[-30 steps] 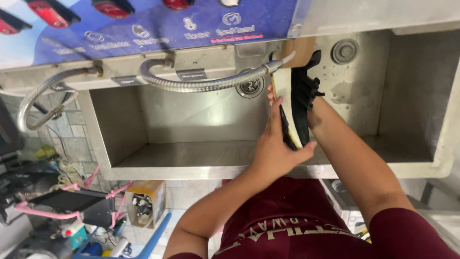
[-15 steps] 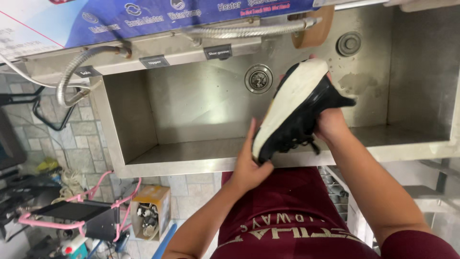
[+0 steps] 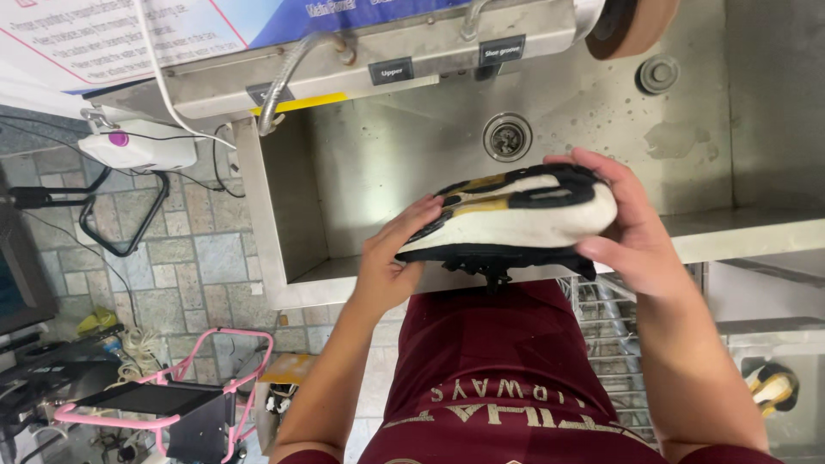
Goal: The person cleans a black and white sneaker using a handheld spray gun and a rotating brush machine. They spray the sole and upper of the shoe with a cleaning solution, then rub the shoe against the rotating brush to scrub the surface. The person handles the shoe with both hands, turning it to clean different areas.
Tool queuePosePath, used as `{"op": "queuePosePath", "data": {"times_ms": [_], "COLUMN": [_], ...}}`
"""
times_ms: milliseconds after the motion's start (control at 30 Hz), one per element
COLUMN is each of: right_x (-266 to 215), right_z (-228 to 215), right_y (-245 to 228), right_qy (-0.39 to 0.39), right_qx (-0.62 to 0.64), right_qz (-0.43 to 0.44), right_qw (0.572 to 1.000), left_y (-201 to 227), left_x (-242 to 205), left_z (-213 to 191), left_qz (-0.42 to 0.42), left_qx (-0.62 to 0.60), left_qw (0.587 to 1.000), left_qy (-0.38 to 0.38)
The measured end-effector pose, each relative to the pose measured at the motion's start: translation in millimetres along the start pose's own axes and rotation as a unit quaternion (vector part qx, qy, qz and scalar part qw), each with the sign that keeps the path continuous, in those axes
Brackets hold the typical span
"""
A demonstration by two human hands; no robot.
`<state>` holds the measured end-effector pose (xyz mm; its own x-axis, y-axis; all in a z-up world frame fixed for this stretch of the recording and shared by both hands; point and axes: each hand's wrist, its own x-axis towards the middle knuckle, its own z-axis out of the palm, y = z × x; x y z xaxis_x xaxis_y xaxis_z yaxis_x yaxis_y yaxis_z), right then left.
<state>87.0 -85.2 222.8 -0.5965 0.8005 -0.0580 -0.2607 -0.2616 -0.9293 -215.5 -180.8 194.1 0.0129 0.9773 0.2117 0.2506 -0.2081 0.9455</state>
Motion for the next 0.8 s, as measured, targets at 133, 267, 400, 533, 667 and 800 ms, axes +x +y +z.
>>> {"op": "queuePosePath", "data": {"times_ms": [133,267,400,533,667,800], "right_x": [-2,-3,-3,-3,3,8], "right_z": [32,48,50,50,46,40], "right_y": [6,6,14,22,36,50], "right_qy": [0.041,0.046,0.05,0.07,0.097,0.107], "right_qx": [-0.165,-0.175,-0.158,-0.099,-0.036,0.014], "right_qz": [-0.068,-0.094,-0.143,-0.159,-0.181,-0.172], "right_qw": [0.983,0.979,0.976,0.98,0.978,0.979], "left_y": [17,28,28,20,5,-3], "left_x": [3,5,7,3,-1,-9], "left_z": [-27,-43,-50,-58,-52,-43], "left_qz": [0.022,0.039,0.073,0.066,0.0,-0.038], "left_qx": [0.042,0.068,0.079,-0.006,-0.192,-0.353], "left_qw": [0.999,0.997,0.994,0.998,0.98,0.934], "left_qy": [-0.018,-0.026,-0.023,0.019,0.061,0.039]}}
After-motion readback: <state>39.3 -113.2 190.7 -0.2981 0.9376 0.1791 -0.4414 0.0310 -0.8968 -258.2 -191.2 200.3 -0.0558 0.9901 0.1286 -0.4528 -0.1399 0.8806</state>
